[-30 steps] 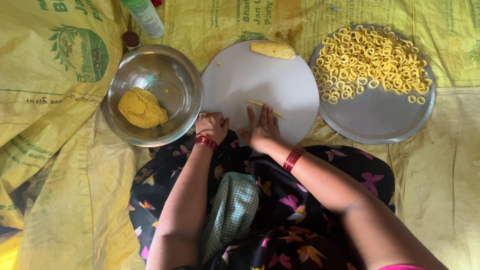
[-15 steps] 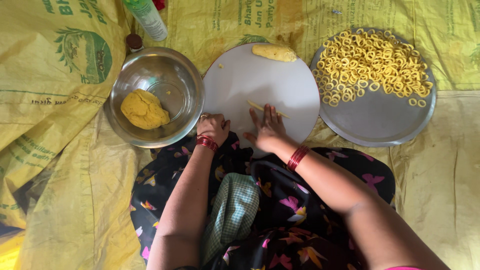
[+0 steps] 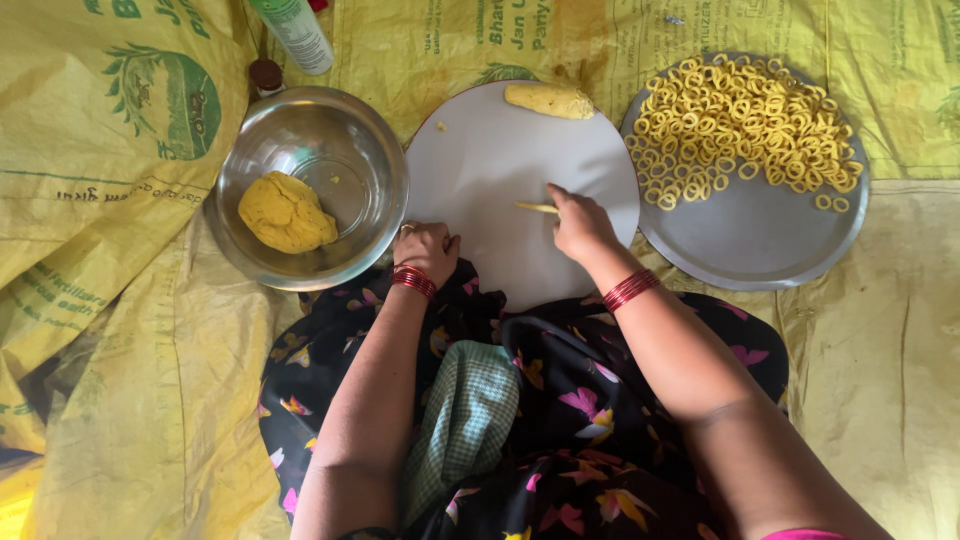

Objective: The person rolls small pieces of yellow dough into thin strips on a white board, then joins the ends to form rings and places them on a metal tray. The process is repeated continuously.

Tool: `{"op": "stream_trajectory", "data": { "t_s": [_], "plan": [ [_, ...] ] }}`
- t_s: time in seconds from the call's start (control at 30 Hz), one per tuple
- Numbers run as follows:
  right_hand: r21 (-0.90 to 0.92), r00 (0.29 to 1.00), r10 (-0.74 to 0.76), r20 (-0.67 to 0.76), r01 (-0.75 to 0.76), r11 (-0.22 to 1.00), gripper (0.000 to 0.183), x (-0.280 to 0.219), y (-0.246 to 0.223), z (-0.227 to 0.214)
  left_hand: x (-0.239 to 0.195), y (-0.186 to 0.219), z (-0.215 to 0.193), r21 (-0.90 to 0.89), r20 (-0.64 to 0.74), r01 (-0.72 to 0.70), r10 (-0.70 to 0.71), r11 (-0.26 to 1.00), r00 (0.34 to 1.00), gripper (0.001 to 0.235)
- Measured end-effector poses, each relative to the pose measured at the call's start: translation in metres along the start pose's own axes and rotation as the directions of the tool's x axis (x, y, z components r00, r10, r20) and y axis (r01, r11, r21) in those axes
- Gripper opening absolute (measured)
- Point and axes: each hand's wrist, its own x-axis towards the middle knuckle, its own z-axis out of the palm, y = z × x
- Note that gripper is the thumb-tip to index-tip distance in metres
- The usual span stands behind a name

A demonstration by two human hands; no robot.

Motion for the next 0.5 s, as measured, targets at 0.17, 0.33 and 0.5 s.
{"op": "stream_trajectory", "data": {
  "t_s": [0.17,0.33,0.5],
  "plan": [
    [0.004,0.996,0.089,-0.007,-0.089,0.996,0.046,0.009,0.017,0.001,-0.002,0.000,-0.004,0.003,0.005,0.004,-0.004,1.000,1.000,0.029],
    [-0.096,0.980,0.026,-0.196,-0.046,0.994,0.033,0.014,0.021,0.017,-0.001,0.001,-0.002,0.017,0.000,0.002,-0.002,1.000,1.000,0.027],
    [0.113,0.990,-0.117,-0.079,0.125,0.986,0.019,0.012,0.015,0.021,-0.003,0.000,-0.002,0.007,0.010,0.005,-0.005,1.000,1.000,0.028]
  ]
}}
